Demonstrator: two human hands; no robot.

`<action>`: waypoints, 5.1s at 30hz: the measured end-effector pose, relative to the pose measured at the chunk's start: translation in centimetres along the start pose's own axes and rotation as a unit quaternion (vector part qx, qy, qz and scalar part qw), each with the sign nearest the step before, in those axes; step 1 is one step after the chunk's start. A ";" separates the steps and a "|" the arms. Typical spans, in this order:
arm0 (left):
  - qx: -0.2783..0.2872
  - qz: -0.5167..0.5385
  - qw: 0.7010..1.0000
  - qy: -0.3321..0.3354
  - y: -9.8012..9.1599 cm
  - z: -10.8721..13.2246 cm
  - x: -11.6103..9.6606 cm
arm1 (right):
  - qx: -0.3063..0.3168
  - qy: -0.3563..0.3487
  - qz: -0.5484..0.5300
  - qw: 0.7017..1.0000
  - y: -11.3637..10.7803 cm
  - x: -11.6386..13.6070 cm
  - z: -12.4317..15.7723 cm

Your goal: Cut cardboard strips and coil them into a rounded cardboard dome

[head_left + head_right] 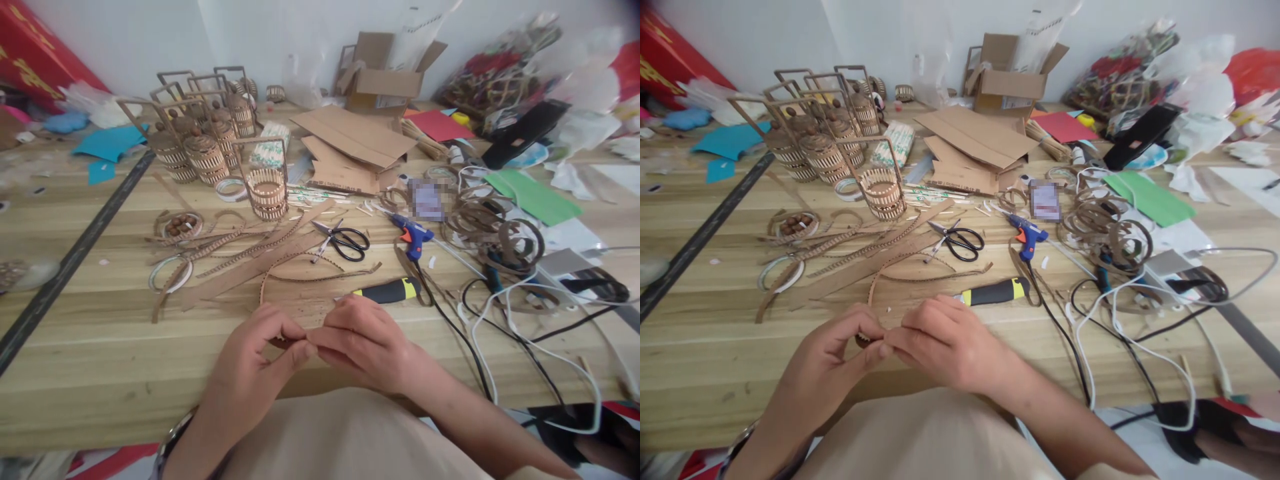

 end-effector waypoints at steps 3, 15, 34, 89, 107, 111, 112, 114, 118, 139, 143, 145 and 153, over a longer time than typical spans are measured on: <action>0.019 0.022 0.999 -0.020 0.2 -0.1 0.1 | 0.013 0.011 -0.033 0.999 0.1 -0.3 0.3; 0.090 0.096 0.989 -0.072 0.7 -0.4 0.8 | -0.041 0.070 -0.168 0.982 1.1 -1.1 1.2; 0.002 -0.055 0.998 -0.021 -0.4 -0.6 0.7 | -0.003 -0.007 0.050 0.999 1.1 -0.6 0.0; 0.070 0.013 0.996 -0.046 1.0 -1.7 0.9 | -0.013 0.057 -0.145 0.988 1.1 -2.4 1.0; 0.132 0.148 0.977 -0.072 1.3 -1.6 1.0 | -0.037 0.090 -0.206 0.974 0.9 -1.8 0.8; 0.106 0.126 0.982 -0.092 1.2 -1.3 0.8 | -0.062 0.073 -0.188 0.978 0.9 -1.7 0.9; 0.094 0.109 0.985 -0.090 1.1 -1.3 0.7 | -0.063 0.071 -0.173 0.980 0.9 -1.7 0.9; 0.069 0.070 0.993 -0.069 1.0 -1.3 0.5 | -0.056 0.069 -0.134 0.987 0.7 -1.8 0.9; 0.039 0.013 0.999 -0.014 1.0 -1.3 0.2 | -0.027 0.040 -0.064 0.997 0.3 -1.6 0.9; 0.061 0.063 0.994 -0.063 1.0 -1.2 0.4 | -0.047 0.087 -0.120 0.988 0.2 -1.6 0.8; 0.038 0.037 0.998 -0.032 1.1 -1.0 0.2 | -0.031 0.049 -0.044 0.997 -0.1 -1.3 0.7; 0.036 0.029 0.999 -0.018 1.1 -1.0 0.0 | -0.024 0.039 -0.034 0.998 -0.3 -1.2 0.7; 0.107 0.140 0.983 -0.060 1.5 -1.2 0.6 | -0.045 0.092 -0.202 0.974 -0.3 -1.8 0.7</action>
Point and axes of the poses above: each hand's wrist, its own z-axis away from the middle knuckle, its own y-axis out of the palm, x = y × z, the point moved 4 cm from there along -z, towards the middle knuckle, and after that the axes turned 8 degrees about z, right-handed, at the moved point
